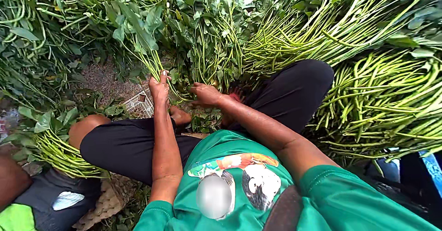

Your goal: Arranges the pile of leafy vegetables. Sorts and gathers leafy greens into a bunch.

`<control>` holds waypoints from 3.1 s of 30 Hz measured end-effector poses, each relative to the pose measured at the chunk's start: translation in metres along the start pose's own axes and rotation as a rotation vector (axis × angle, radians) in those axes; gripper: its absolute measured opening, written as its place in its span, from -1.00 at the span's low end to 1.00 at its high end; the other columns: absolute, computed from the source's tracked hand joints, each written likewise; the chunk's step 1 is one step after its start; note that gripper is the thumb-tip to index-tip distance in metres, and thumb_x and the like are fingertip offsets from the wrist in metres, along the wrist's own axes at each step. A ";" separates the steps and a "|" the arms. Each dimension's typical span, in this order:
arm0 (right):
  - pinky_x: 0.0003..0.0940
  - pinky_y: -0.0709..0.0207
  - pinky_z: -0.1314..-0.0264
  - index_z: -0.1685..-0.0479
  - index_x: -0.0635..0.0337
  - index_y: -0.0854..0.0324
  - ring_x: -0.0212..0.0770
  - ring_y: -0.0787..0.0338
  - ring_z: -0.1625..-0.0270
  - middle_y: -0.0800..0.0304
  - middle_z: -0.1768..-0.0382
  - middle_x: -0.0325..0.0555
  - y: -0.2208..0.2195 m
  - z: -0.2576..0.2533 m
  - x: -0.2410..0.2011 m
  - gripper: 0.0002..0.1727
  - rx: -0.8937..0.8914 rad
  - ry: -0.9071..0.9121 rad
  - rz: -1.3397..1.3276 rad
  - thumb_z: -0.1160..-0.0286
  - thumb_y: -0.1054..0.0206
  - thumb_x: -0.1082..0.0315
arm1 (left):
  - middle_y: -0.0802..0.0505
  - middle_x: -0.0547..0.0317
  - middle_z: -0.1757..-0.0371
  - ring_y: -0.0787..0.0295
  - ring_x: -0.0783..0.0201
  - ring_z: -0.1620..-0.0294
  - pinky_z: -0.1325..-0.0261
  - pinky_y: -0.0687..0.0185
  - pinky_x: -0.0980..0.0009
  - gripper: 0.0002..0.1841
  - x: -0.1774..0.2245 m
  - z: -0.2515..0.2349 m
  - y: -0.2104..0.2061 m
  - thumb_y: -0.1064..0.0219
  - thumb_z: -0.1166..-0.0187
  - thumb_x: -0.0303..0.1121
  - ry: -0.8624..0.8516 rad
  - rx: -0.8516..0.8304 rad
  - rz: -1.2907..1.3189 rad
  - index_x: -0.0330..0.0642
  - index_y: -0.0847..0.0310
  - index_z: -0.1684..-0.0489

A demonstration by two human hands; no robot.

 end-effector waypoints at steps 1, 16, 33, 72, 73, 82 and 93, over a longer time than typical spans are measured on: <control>0.29 -0.55 -0.43 -0.28 0.32 -0.70 0.25 -0.73 -0.37 -0.73 -0.29 0.27 -0.004 -0.004 -0.006 -0.47 0.097 0.048 -0.096 -0.54 -0.50 0.06 | -0.78 0.30 0.42 -0.41 0.58 0.71 0.66 -0.29 0.69 -0.85 0.002 0.003 -0.006 -0.16 -0.82 -0.39 0.038 -0.008 0.071 -0.27 -0.57 -0.06; 0.44 -0.43 -0.49 -0.39 0.31 -0.65 0.37 -0.61 -0.52 -0.64 -0.43 0.35 0.102 0.001 0.103 -0.46 0.430 -0.404 -0.044 -0.75 -0.23 0.02 | -0.71 0.34 0.35 -0.69 0.47 0.43 0.27 -0.69 0.52 -0.77 0.002 0.004 0.021 -0.02 -0.90 -0.22 -0.009 0.163 0.125 -0.15 -0.48 -0.14; 0.10 -0.73 -0.13 -0.22 0.37 -0.64 0.07 -0.86 0.00 -0.81 -0.04 0.22 0.067 0.010 0.080 -0.65 0.509 -0.378 -0.641 -0.63 -0.34 0.29 | -0.48 0.43 0.67 -0.27 0.55 0.81 0.73 -0.29 0.65 -0.70 -0.014 0.013 -0.016 -0.14 -0.83 -0.23 0.232 -0.223 0.354 -0.11 -0.69 -0.29; 0.12 -0.48 -0.52 -0.04 0.25 -0.82 0.11 -0.68 -0.47 -0.85 -0.24 0.04 0.054 0.005 -0.010 -0.75 0.854 0.328 -0.225 -0.66 -0.25 0.35 | -0.73 0.34 0.46 -0.38 0.55 0.76 0.71 -0.34 0.68 -0.73 0.118 -0.025 0.033 -0.11 -0.85 -0.32 0.029 -0.153 0.077 -0.23 -0.68 -0.21; 0.11 -0.42 -0.59 -0.11 0.25 -0.81 0.08 -0.63 -0.55 -0.84 -0.28 0.01 0.048 0.005 -0.024 -0.70 0.790 0.392 -0.238 -0.71 -0.21 0.29 | -0.73 0.35 0.46 -0.38 0.56 0.76 0.71 -0.33 0.69 -0.72 0.112 -0.023 0.032 -0.08 -0.87 -0.32 0.044 -0.150 0.111 -0.22 -0.68 -0.21; 0.18 -0.66 0.24 0.16 0.36 -0.66 0.19 -0.84 0.35 -0.75 0.48 0.18 -0.011 0.025 -0.031 -0.61 0.444 0.362 -0.188 -0.84 -0.11 0.19 | -0.69 0.32 0.46 -0.34 0.55 0.78 0.74 -0.28 0.70 -0.76 0.073 -0.027 0.049 -0.06 -0.87 -0.33 0.109 0.161 0.334 -0.18 -0.66 -0.11; 0.24 -0.56 -0.23 -0.07 0.24 -0.79 0.23 -0.77 -0.20 -0.77 -0.15 0.22 -0.025 0.059 0.008 -0.57 0.271 0.198 0.031 -0.64 -0.36 0.02 | -0.68 0.33 0.47 -0.32 0.55 0.79 0.76 -0.27 0.69 -0.77 0.068 -0.025 0.083 -0.06 -0.88 -0.33 0.033 0.219 0.241 -0.19 -0.65 -0.12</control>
Point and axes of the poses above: each hand's wrist, its own z-axis away from the middle knuckle, its own y-axis out of the back of the hand, x = y × z, the point moved 2 cm from there along -z, towards the middle knuckle
